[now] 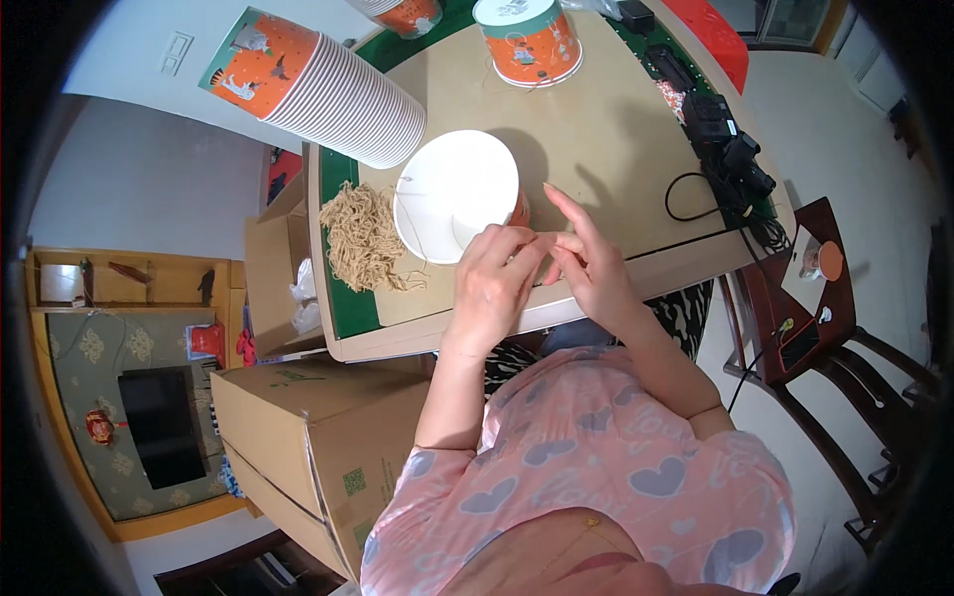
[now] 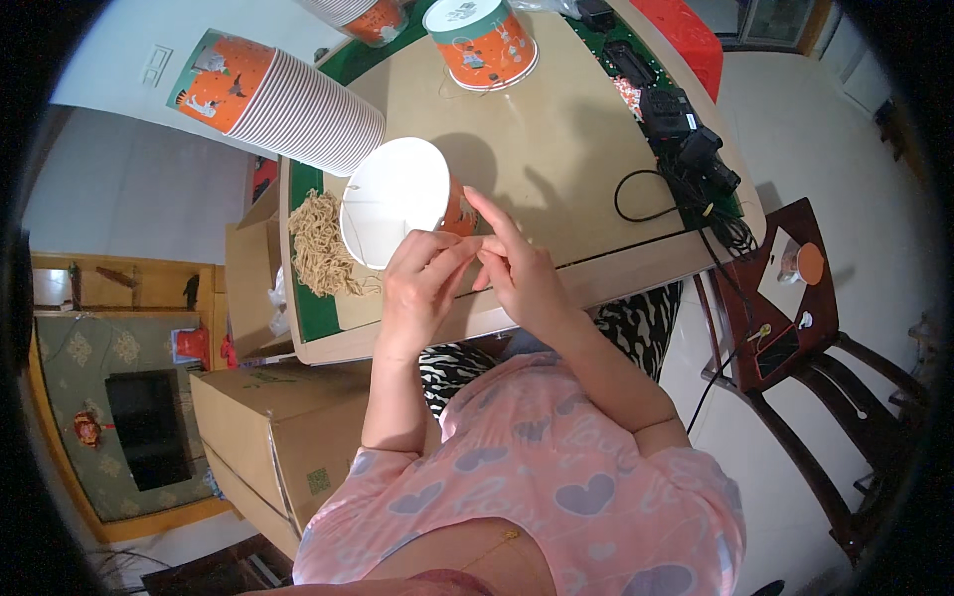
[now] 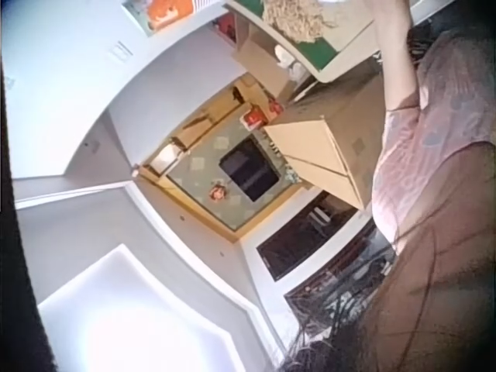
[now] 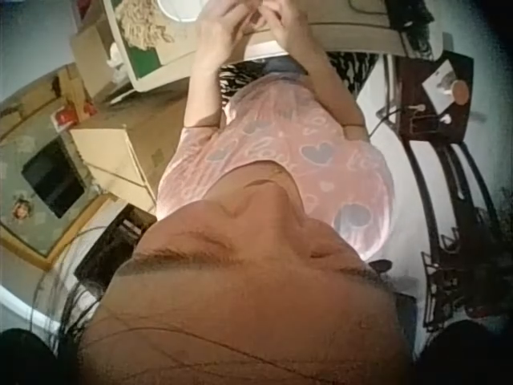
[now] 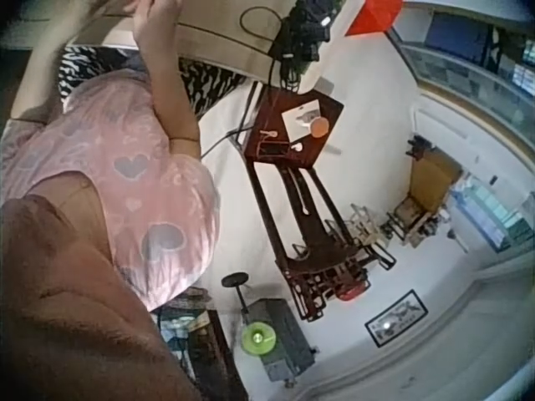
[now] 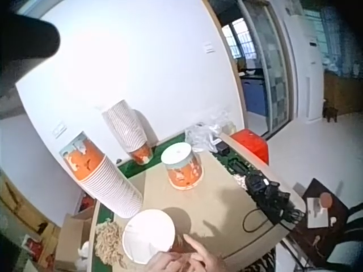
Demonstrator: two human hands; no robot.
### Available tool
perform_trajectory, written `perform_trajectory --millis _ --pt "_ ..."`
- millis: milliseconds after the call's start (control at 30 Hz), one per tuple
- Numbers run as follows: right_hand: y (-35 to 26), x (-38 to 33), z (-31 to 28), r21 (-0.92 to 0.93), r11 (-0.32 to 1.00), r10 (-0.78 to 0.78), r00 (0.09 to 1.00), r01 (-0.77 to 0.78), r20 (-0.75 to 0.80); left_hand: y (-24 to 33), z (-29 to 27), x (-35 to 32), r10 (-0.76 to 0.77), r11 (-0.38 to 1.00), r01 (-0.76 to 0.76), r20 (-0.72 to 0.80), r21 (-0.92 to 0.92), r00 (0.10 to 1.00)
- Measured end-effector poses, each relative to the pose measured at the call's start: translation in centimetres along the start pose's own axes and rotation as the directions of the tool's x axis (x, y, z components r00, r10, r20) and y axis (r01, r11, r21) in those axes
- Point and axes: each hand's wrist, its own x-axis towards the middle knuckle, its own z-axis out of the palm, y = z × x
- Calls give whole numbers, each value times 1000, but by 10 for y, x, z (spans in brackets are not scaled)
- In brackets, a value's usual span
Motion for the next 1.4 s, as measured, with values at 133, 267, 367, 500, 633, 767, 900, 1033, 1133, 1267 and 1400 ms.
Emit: perform_trajectory --millis 133,267,367,500,633,767,900,1033,1133,1267,1400 --pt "-5 0 1 -3 999 43 999 -43 7 -5 -2 -2 30 999 -30 1 -11 1000" --pt "11 -1 3 -48 998 -49 997 46 -65 -6 -6 -1 -28 1000 28 -4 1 1000" --pt "9 -1 5 -110 993 -51 995 42 -84 -7 -8 1 -40 999 39 11 18 999" --pt "11 -1 8 -114 992 -67 991 54 -115 -3 -11 4 -70 996 66 66 60 995" --pt "9 1 8 -159 981 -137 979 113 -152 -3 -11 5 -65 996 59 97 61 993" --pt "4 7 11 -180 970 -192 968 163 -159 -6 -10 5 -75 995 69 82 76 994" --pt "18 16 13 -183 972 -174 972 144 -156 -16 -10 5 -178 980 178 7 -95 984" --pt "37 27 19 -209 972 -142 974 103 -178 -35 -11 6 -400 904 402 46 -143 915" --pt "41 34 24 -200 971 -174 959 130 -224 -49 -8 3 -515 790 564 237 -241 824" --pt "46 38 25 -204 975 -138 959 88 -247 -57 -3 7 -519 750 596 303 -287 799" --pt "42 39 25 -238 969 -123 966 68 -226 -59 -5 10 -529 728 615 323 -302 785"
